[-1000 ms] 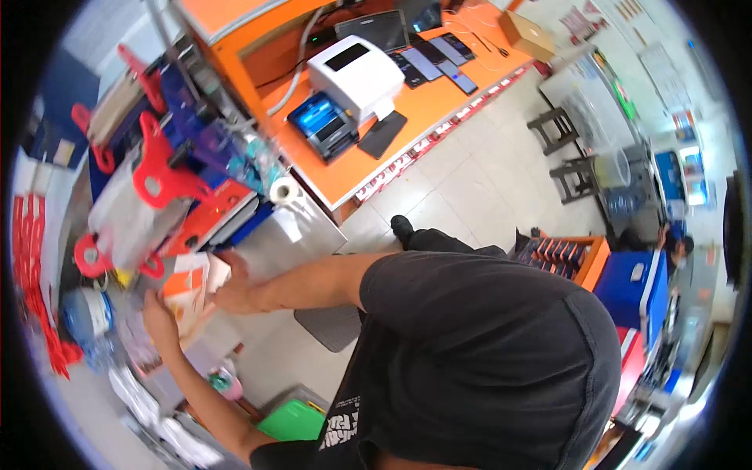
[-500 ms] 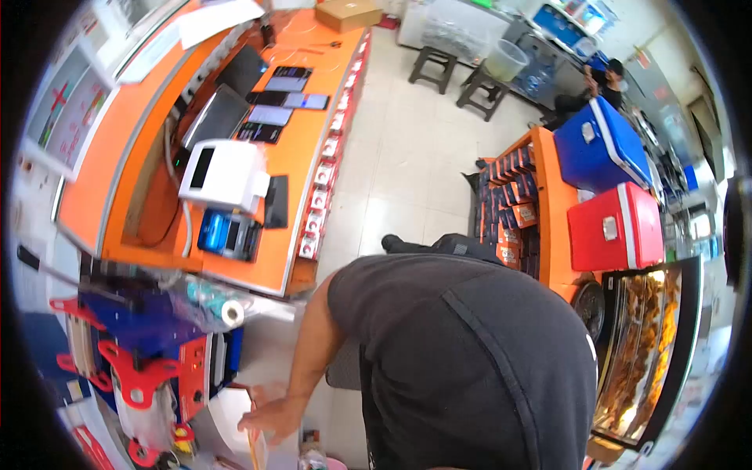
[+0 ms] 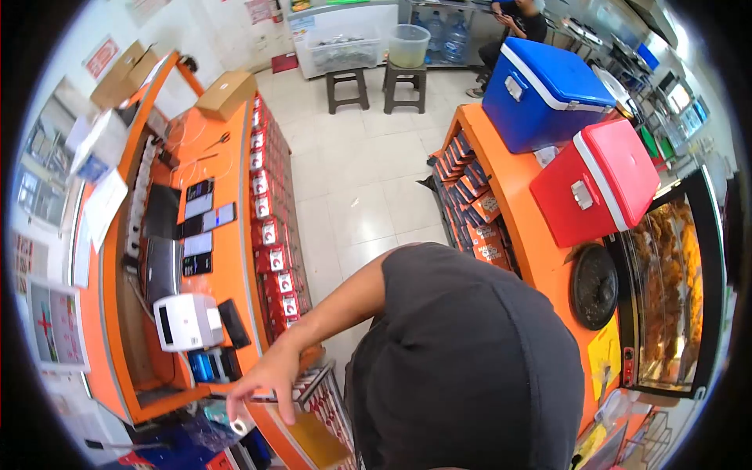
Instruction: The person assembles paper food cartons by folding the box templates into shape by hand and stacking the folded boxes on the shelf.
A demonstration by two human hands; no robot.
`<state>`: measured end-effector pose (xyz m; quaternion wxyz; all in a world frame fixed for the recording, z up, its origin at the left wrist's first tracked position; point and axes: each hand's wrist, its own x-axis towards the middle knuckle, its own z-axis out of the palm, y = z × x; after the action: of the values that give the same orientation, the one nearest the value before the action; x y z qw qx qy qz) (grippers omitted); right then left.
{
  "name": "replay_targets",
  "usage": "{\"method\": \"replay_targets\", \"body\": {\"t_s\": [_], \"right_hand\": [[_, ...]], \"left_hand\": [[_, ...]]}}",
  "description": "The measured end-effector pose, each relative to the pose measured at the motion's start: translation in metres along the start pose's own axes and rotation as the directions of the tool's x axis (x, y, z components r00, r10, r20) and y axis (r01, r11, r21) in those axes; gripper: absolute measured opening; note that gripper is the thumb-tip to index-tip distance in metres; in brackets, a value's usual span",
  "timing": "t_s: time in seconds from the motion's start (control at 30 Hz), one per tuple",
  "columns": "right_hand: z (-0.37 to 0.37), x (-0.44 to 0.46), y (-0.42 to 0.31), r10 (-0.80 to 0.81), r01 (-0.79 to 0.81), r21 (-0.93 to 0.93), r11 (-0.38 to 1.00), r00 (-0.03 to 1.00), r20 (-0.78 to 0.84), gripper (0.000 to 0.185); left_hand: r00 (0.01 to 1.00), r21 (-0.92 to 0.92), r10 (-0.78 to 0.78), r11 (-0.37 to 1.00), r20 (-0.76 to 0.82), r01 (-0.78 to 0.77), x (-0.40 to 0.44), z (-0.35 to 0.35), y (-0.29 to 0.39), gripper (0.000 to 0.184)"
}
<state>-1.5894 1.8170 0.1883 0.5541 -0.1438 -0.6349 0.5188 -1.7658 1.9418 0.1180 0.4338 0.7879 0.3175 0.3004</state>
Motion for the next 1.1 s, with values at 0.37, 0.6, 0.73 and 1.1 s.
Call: {"method": "replay_targets", "body": {"t_s": [0.37,0.6,0.73,1.1], "right_hand": [[-0.124,-0.278,-0.221,0.076,-0.201,-0.086,0.976,0.677,-0.732,0.078],[-0.155,-0.354,-0.257,0.000,-0.435,-0.257,0.863,0.509,-0.861,0.072],[-0.188,-0.403,-0.272,0.025,-0.343,-0.117,0.932,0.385,-0.923,0.051],[-0.306,-0.424,-0.343,-0.169,-0.842,-0.049,0.537,-0.051,-0.984,0.031]], "left_hand": [[0.494,-0.423,0.188,0.801,0.849,0.422,0.127,0.122,0.127,0.090],[-0.069,-0.059,0.064,0.996,0.996,0.072,0.154,0.350,0.298,0.056],[-0.004,0.180,-0.181,0.976,0.983,0.120,0.188,0.426,0.292,0.022],[-0.148,0.203,-0.167,0.939,0.975,0.276,0.301,0.607,0.271,0.028]]}}
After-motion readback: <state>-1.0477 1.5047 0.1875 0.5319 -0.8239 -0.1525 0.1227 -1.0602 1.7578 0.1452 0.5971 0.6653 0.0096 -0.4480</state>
